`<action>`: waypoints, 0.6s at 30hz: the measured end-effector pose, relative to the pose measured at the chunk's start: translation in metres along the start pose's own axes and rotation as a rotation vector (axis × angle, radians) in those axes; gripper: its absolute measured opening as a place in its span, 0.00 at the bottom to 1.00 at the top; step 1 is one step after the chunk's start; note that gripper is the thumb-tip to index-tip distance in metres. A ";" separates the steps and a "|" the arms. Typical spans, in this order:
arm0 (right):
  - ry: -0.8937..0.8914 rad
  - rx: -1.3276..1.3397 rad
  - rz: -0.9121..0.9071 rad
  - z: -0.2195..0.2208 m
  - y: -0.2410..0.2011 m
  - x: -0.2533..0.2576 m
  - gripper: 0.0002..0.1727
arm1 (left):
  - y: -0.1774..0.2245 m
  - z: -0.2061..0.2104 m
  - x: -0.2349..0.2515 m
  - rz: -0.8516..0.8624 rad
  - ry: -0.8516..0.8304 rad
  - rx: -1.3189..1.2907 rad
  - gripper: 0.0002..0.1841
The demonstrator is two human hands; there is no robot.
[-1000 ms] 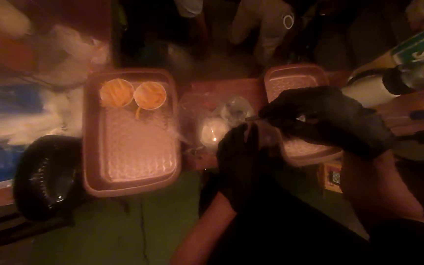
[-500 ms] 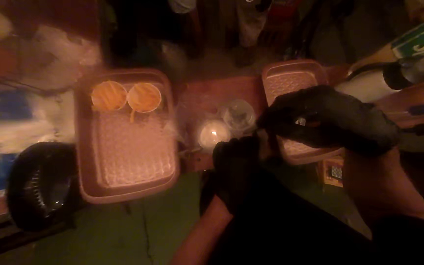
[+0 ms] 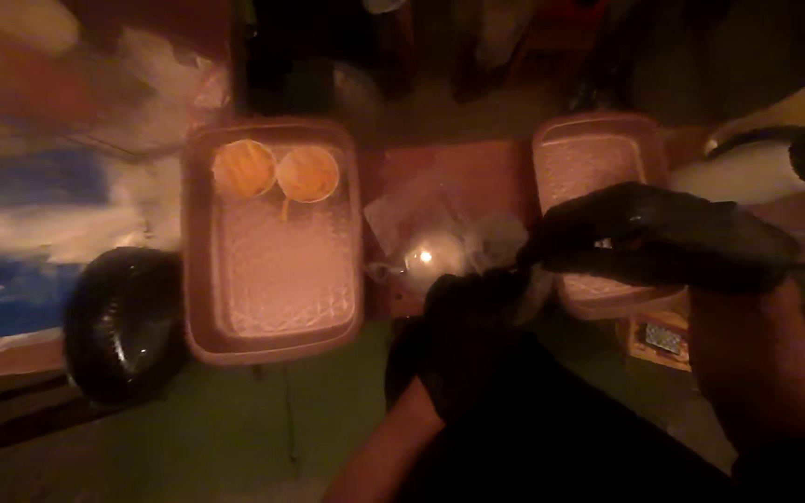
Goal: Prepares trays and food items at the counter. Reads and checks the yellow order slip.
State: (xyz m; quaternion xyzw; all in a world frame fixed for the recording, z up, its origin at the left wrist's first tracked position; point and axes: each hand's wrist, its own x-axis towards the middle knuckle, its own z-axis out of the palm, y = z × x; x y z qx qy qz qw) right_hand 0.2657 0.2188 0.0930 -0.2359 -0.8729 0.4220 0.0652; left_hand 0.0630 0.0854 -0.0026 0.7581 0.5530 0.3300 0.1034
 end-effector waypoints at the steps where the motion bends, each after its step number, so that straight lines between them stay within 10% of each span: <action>1: -0.010 -0.003 -0.017 0.001 0.000 -0.001 0.12 | 0.000 -0.001 -0.002 0.004 0.001 -0.011 0.12; 18: 0.149 -0.228 0.089 0.005 -0.023 -0.035 0.14 | -0.004 -0.011 -0.029 0.090 -0.133 -0.067 0.15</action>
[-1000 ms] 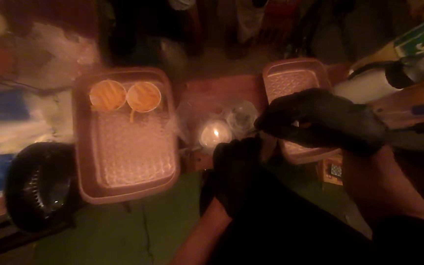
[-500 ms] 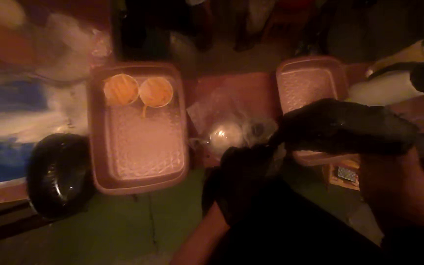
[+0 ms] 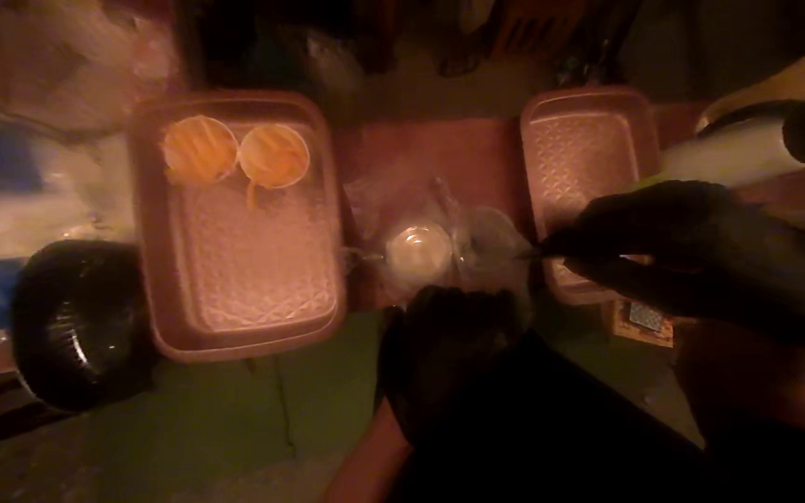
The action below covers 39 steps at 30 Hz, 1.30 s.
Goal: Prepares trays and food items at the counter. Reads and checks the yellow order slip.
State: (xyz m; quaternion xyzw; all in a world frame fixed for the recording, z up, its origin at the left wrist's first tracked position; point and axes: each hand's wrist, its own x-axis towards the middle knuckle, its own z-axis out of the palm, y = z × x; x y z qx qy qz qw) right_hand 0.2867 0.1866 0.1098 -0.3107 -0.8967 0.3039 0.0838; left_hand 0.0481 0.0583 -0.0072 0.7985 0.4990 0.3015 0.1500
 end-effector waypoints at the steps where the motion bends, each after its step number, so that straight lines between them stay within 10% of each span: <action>1: 0.003 -0.033 -0.008 -0.001 -0.002 -0.001 0.14 | 0.001 0.000 0.001 0.006 0.005 0.002 0.15; 39: 0.025 -0.109 -0.055 0.061 -0.024 0.025 0.13 | -0.007 0.001 -0.001 -0.033 0.176 -0.076 0.14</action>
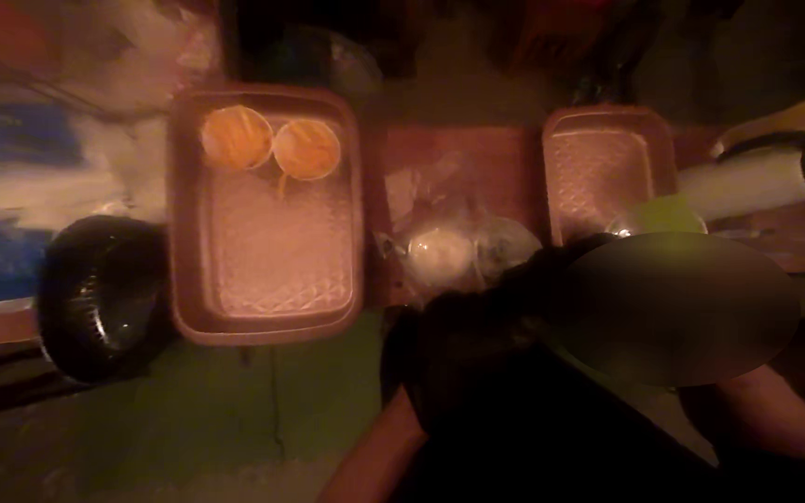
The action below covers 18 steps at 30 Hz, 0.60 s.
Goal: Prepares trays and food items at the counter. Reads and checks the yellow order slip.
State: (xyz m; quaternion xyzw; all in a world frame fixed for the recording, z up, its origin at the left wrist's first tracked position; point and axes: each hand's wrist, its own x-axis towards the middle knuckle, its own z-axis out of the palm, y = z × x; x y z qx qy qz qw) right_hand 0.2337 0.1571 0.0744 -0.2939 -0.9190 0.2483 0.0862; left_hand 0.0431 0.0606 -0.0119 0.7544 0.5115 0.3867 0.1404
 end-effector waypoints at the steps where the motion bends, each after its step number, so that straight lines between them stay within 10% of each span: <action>1: 0.016 0.014 0.007 0.001 0.000 -0.001 0.13 | 0.000 0.000 0.000 -0.003 -0.010 0.000 0.14; 9: 0.383 0.306 0.039 -0.029 0.000 -0.021 0.12 | 0.009 -0.034 -0.009 -0.052 -0.102 -0.070 0.22; 13: 0.409 0.449 0.013 -0.022 -0.002 0.001 0.13 | -0.010 -0.045 -0.029 -0.423 0.346 -0.199 0.24; 16: 0.342 0.409 -0.032 -0.011 -0.006 0.019 0.11 | -0.023 -0.048 -0.023 -0.802 0.200 -0.147 0.37; 18: 0.286 0.375 -0.041 -0.004 -0.008 0.029 0.11 | -0.033 -0.043 -0.017 -0.948 0.076 -0.252 0.25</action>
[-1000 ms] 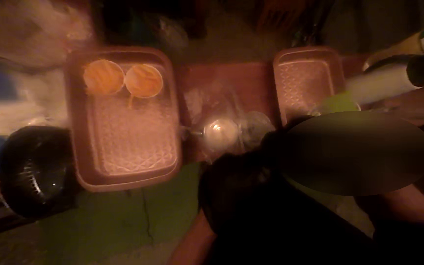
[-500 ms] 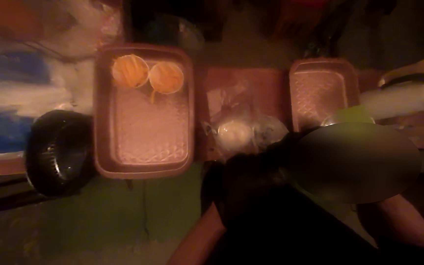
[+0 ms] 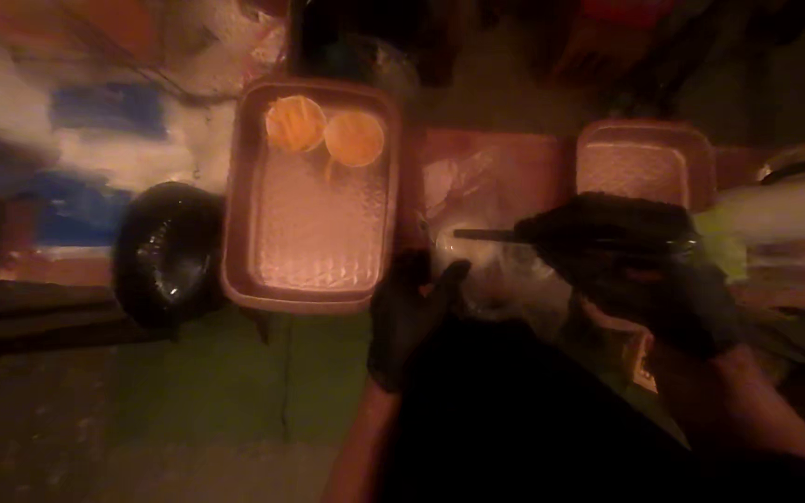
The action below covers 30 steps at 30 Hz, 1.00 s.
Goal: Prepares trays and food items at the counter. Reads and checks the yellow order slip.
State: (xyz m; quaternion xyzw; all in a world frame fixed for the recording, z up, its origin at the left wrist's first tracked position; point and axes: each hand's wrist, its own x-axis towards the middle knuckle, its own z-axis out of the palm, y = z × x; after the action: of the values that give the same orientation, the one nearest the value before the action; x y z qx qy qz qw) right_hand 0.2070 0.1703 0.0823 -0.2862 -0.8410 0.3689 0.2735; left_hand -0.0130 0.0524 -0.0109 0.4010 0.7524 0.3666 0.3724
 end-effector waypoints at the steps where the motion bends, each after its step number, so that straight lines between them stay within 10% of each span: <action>1: -0.033 0.000 0.011 0.003 0.001 0.003 0.12 | -0.001 0.001 0.005 -0.034 -0.061 -0.056 0.17; 30: -0.662 -0.338 0.187 0.078 0.000 0.060 0.16 | -0.026 0.009 -0.004 0.274 0.074 -0.380 0.05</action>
State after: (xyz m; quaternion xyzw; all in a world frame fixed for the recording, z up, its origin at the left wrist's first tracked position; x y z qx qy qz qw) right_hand 0.1132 0.1748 0.0524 -0.2679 -0.9030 0.3211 -0.0988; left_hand -0.0121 0.0404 -0.0359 0.4082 0.6216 0.5634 0.3601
